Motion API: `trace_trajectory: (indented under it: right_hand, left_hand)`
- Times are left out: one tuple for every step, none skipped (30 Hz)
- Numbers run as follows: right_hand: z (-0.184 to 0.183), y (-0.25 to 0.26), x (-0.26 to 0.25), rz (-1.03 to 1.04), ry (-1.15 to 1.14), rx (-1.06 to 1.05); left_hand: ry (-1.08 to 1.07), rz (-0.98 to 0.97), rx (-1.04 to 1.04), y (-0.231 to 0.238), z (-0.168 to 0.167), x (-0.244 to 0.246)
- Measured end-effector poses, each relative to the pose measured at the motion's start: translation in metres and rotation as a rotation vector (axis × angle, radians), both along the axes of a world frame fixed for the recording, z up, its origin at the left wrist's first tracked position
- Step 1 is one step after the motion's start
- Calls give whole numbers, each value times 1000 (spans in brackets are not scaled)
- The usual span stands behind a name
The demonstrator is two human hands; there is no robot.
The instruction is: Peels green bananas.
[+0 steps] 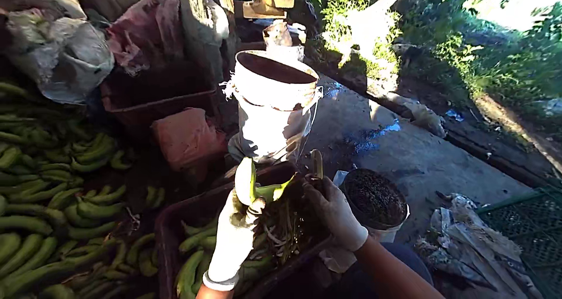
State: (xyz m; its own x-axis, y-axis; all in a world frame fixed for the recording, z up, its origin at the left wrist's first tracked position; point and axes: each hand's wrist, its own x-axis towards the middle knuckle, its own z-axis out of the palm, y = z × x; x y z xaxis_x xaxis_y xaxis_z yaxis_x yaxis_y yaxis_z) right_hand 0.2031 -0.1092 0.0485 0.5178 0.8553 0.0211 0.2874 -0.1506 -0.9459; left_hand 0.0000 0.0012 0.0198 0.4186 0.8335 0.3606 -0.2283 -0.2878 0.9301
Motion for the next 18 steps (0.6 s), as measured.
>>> trace_trajectory:
  right_hand:
    - [1, -5, -2, 55, -60, -33]
    - [1, -8, -6, 108, -98, -71]
    - [0, -10, -10, 155, -123, -114]
    - [-2, -10, -14, 189, -145, -145]
    - [-4, -9, -17, 214, -162, -162]
    - [-4, -8, -20, 239, -170, -177]
    - [-5, -6, -23, 261, -172, -194]
    - [-9, -3, -24, 289, -164, -222]
    - [-17, -1, -24, 332, -148, -277]
    - [-28, 0, -23, 394, -136, -370]
    - [-40, 2, -22, 444, -134, -456]
    - [-51, 3, -22, 457, -142, -498]
    - [-54, 4, -25, 443, -163, -486]
    - [-51, 4, -26, 421, -178, -428]
    - [-45, 3, -27, 409, -197, -353]
    - [-37, 3, -29, 397, -230, -274]
    - [-30, 1, -31, 392, -255, -199]
    - [-23, 0, -33, 397, -270, -133]
  left_hand:
    - [19, 11, 14, -2, 1, 1]
    - [51, 37, 36, -5, 0, 3]
    - [89, 60, 64, -7, -2, 6]
    - [118, 82, 80, -9, -4, 9]
    - [125, 80, 77, -12, -6, 12]
    - [113, 64, 60, -14, -7, 14]
    - [87, 52, 32, -16, -7, 16]
    - [56, 60, 6, -19, -7, 17]
    - [11, 66, -25, -21, -7, 16]
    - [-39, 67, -57, -22, -6, 14]
    - [-108, 33, -107, -21, -1, 10]
    - [-182, -22, -155, -16, 6, 5]
    - [-258, -92, -201, -8, 14, -2]
    - [-330, -157, -253, -1, 19, -9]
    - [-378, -189, -302, 4, 20, -15]
    - [-382, -186, -341, 7, 18, -22]
    - [-349, -160, -363, 9, 16, -27]
    - [-293, -124, -369, 10, 15, -30]
